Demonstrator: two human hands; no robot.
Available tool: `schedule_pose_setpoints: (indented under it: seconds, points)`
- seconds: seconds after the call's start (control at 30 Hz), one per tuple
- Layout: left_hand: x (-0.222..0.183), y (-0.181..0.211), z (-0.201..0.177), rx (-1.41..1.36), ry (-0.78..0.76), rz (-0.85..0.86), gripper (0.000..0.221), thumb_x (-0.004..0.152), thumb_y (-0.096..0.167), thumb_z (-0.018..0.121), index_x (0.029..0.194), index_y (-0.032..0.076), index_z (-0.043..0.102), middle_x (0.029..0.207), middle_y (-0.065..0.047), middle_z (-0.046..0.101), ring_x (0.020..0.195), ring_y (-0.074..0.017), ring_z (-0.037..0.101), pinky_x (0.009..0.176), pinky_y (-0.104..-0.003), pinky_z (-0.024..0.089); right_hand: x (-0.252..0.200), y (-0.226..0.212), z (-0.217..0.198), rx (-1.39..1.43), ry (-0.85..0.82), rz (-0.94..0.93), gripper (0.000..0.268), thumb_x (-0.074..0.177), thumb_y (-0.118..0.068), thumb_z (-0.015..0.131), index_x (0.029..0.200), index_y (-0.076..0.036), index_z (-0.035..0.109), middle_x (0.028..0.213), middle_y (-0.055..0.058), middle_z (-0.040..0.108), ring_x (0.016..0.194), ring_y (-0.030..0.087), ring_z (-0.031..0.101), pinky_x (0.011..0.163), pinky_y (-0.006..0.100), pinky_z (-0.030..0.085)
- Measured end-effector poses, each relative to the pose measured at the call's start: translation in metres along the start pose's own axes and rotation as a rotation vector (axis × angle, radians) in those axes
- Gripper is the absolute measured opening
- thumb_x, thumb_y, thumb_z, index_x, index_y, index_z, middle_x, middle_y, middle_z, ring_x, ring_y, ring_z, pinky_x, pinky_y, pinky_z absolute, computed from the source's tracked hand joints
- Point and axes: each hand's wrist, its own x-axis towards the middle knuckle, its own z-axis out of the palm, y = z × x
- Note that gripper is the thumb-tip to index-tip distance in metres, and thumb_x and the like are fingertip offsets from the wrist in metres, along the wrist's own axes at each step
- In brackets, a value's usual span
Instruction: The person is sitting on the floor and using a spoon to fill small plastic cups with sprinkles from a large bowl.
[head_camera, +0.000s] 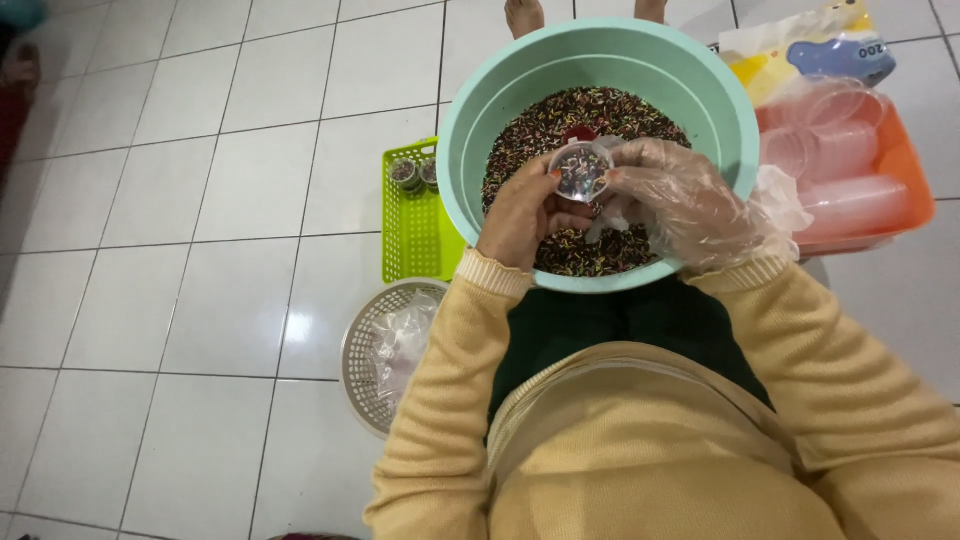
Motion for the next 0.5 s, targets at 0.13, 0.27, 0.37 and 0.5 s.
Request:
schedule_pose_setpoints:
  seconds: [0.13,0.27,0.37,0.5]
  points:
    - [-0.004,0.015,-0.001,-0.036,0.016,0.011,0.048,0.100,0.013,0.042,0.143,-0.009,0.044,0.101,-0.030,0.063,0.084,-0.0350,0.072,0.070,-0.041,0.067,0.002,0.001,-0.014,-0.039,-0.110,-0.034,0.036,0.099,-0.004,0.058,0.131,0.012,0.055,0.098,0.026,0.065,0.079,0.022,0.067,0.063,0.033,0.058]
    - [-0.025,0.058,-0.016,-0.044,0.093,0.109,0.050,0.099,0.019,0.045,0.141,-0.007,0.045,0.113,-0.031,0.061,0.087,-0.0348,0.067,0.072,-0.040,0.065,-0.023,-0.025,-0.019,-0.777,-0.263,-0.816,0.022,0.098,0.002,0.053,0.117,0.012,0.059,0.125,0.025,0.062,0.086,0.025,0.074,0.074,0.032,0.063]
    - [-0.043,0.094,-0.034,0.036,0.226,0.219,0.047,0.098,0.023,0.047,0.134,-0.008,0.052,0.119,-0.025,0.061,0.087,-0.0258,0.063,0.072,-0.030,0.061,-0.026,-0.031,-0.037,-0.201,-0.476,-0.431,0.065,0.097,-0.036,0.063,0.138,0.011,0.042,0.129,0.023,0.059,0.099,0.030,0.071,0.082,0.039,0.069]
    - [-0.036,0.109,-0.099,-0.018,0.541,0.199,0.049,0.092,0.006,0.053,0.141,-0.003,0.053,0.115,-0.029,0.064,0.073,-0.0292,0.069,0.063,-0.029,0.064,-0.026,-0.024,-0.053,-0.069,-0.255,-0.141,0.034,0.108,-0.007,0.037,0.137,0.003,0.050,0.128,0.021,0.063,0.097,0.033,0.072,0.087,0.037,0.062]
